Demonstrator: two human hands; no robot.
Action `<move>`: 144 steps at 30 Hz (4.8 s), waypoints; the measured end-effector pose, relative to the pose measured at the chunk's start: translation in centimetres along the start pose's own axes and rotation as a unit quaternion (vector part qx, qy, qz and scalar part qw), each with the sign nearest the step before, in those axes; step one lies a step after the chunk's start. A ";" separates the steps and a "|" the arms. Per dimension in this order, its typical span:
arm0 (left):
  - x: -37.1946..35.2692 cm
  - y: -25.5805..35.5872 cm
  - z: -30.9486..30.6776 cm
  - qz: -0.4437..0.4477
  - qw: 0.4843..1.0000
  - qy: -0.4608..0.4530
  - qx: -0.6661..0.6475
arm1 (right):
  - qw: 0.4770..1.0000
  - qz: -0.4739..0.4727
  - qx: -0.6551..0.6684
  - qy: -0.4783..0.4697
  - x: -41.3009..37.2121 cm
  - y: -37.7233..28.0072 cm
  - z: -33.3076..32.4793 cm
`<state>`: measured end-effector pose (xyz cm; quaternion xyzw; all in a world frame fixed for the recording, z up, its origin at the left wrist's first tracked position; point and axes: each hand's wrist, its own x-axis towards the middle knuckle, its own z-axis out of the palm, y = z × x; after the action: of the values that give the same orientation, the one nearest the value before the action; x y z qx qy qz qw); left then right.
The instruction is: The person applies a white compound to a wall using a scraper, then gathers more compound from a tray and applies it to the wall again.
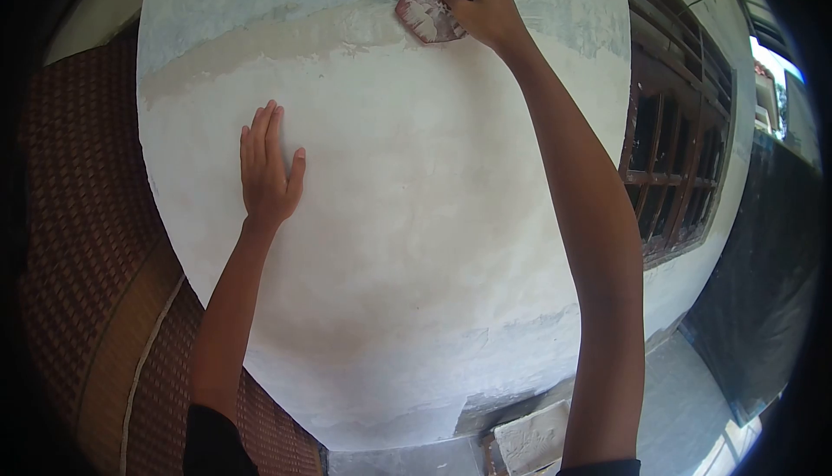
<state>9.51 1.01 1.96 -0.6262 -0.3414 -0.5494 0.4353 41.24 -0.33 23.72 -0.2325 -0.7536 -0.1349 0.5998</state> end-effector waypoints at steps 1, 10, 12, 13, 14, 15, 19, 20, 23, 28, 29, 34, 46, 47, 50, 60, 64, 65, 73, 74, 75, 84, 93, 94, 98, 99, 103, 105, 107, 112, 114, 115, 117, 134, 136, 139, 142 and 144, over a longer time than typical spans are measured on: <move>0.0 0.0 -0.1 -0.001 1.000 -0.002 0.001 | 1.000 0.002 0.013 0.001 -0.2 -0.1 0.1; 0.0 0.1 0.0 -0.007 1.000 -0.009 0.010 | 0.993 0.018 -0.064 0.095 -1.3 0.8 1.5; 0.0 0.0 0.0 -0.007 1.000 -0.011 0.013 | 0.988 0.031 -0.093 0.117 -1.4 1.2 1.4; 0.0 0.1 0.0 -0.007 1.000 -0.012 0.012 | 0.985 0.051 -0.090 0.140 -1.4 1.5 1.1; 0.0 0.1 -0.1 -0.006 1.000 -0.012 0.012 | 0.980 0.072 -0.087 0.163 -1.5 1.7 0.9; 0.0 0.2 -0.1 -0.005 1.000 -0.012 0.013 | 0.980 0.073 -0.087 0.164 -1.6 2.0 0.6; 0.1 0.5 0.0 -0.004 0.999 0.007 0.033 | 0.978 0.097 -0.025 0.181 -1.5 0.8 0.7; 0.1 0.4 0.0 -0.003 0.999 0.006 0.035 | 0.983 0.078 -0.005 0.166 -1.4 0.7 1.2; 0.0 0.3 0.0 0.001 0.999 0.003 0.040 | 0.983 0.070 -0.067 0.153 -2.1 1.1 1.7; 0.1 0.5 -0.2 -0.011 0.999 -0.005 0.044 | 0.963 0.114 -0.034 0.242 -2.4 1.3 -0.1; 0.0 0.4 -0.2 -0.009 0.999 -0.004 0.045 | 0.964 0.126 0.006 0.236 -2.2 1.0 0.1; 0.1 0.4 -0.2 0.002 0.999 0.001 0.041 | 0.981 0.083 -0.039 0.173 -2.3 0.8 2.0; 0.0 0.2 0.1 -0.004 0.999 -0.010 0.038 | 0.971 0.106 -0.057 0.209 -3.4 -0.2 4.3; 0.0 0.2 0.1 -0.006 0.999 -0.010 0.037 | 0.971 0.105 -0.056 0.209 -3.6 -0.1 3.8; 0.0 0.3 0.1 -0.007 0.999 -0.005 0.039 | 0.955 0.151 -0.004 0.256 -4.1 -0.9 2.3; 0.0 0.7 0.0 -0.013 0.998 -0.005 0.057 | 0.957 0.153 0.023 0.246 -5.1 -0.9 2.3; 0.1 0.6 0.0 -0.007 0.999 0.001 0.054 | 0.962 0.092 0.048 0.252 -4.3 -1.1 4.0; 0.1 0.6 0.0 -0.002 0.999 0.004 0.052 | 0.971 0.085 0.022 0.223 -4.6 -1.7 4.6; 0.1 0.6 0.1 -0.003 0.998 0.007 0.058 | 0.947 0.149 0.082 0.272 -4.1 -0.6 2.9; 0.1 0.5 0.2 -0.002 0.998 0.009 0.057 | 0.956 0.131 0.081 0.250 -3.5 -0.4 3.5; 0.0 0.5 0.2 -0.002 0.998 0.009 0.056 | 0.964 0.115 0.081 0.226 -3.1 -0.1 4.0; -0.1 0.5 0.2 -0.010 0.999 -0.004 0.040 | 0.967 0.109 0.021 0.231 -2.3 0.4 3.1; -0.1 0.5 0.2 -0.014 0.999 -0.005 0.042 | 0.964 0.126 -0.006 0.235 -2.1 0.4 1.6; -0.1 0.5 0.2 -0.015 0.999 -0.005 0.041 | 0.966 0.107 0.001 0.234 -2.2 0.0 1.7; 0.0 0.5 0.0 0.001 0.998 0.006 0.061 | 0.967 0.137 -0.073 0.202 -2.8 0.7 2.5; 0.0 0.5 0.0 0.001 0.998 0.007 0.059 | 0.963 0.125 -0.073 0.226 -2.8 1.7 1.7; -0.1 0.7 0.1 -0.012 0.998 0.002 0.061 | 0.956 0.137 -0.011 0.261 -3.0 0.5 1.3; 0.0 0.4 0.1 0.004 0.998 0.014 0.059 | 0.965 0.106 -0.049 0.234 -3.2 -0.2 2.6; -0.1 0.5 0.1 0.004 0.998 0.011 0.057 | 0.963 0.122 -0.066 0.230 -3.1 0.8 2.8; 0.0 0.6 0.1 -0.006 0.998 0.007 0.060 | 0.946 0.157 0.005 0.284 -3.2 0.8 0.6; 0.0 0.5 0.1 0.004 0.998 0.013 0.064 | 0.955 0.132 0.000 0.265 -3.2 -0.2 2.0; 0.0 0.5 0.1 0.004 0.998 0.013 0.063 | 0.965 0.100 -0.051 0.237 -3.2 0.1 2.7; 0.0 0.5 0.0 0.002 0.998 0.011 0.060 | 0.966 0.134 -0.051 0.214 -3.5 0.8 2.9; -0.1 0.6 0.1 -0.003 0.998 0.010 0.056 | 0.938 0.170 0.095 0.288 -4.0 -1.1 0.6; -0.1 0.5 0.2 0.000 0.998 0.011 0.058 | 0.962 0.117 -0.002 0.247 -3.4 -0.3 2.1; -0.1 0.4 0.1 0.003 0.999 0.003 0.040 | 0.963 0.158 -0.037 0.213 -3.3 1.3 1.9; 0.0 0.4 0.1 -0.003 0.999 0.001 0.047 | 0.948 0.180 -0.046 0.259 -3.2 0.6 0.8; -0.1 0.6 0.2 -0.002 0.998 0.013 0.060 | 0.941 0.166 0.121 0.269 -3.8 -2.0 1.5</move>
<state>10.09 1.02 1.76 -0.5907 -0.3694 -0.5374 0.4752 39.61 -2.05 19.81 -0.2353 -0.5251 0.0013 0.8179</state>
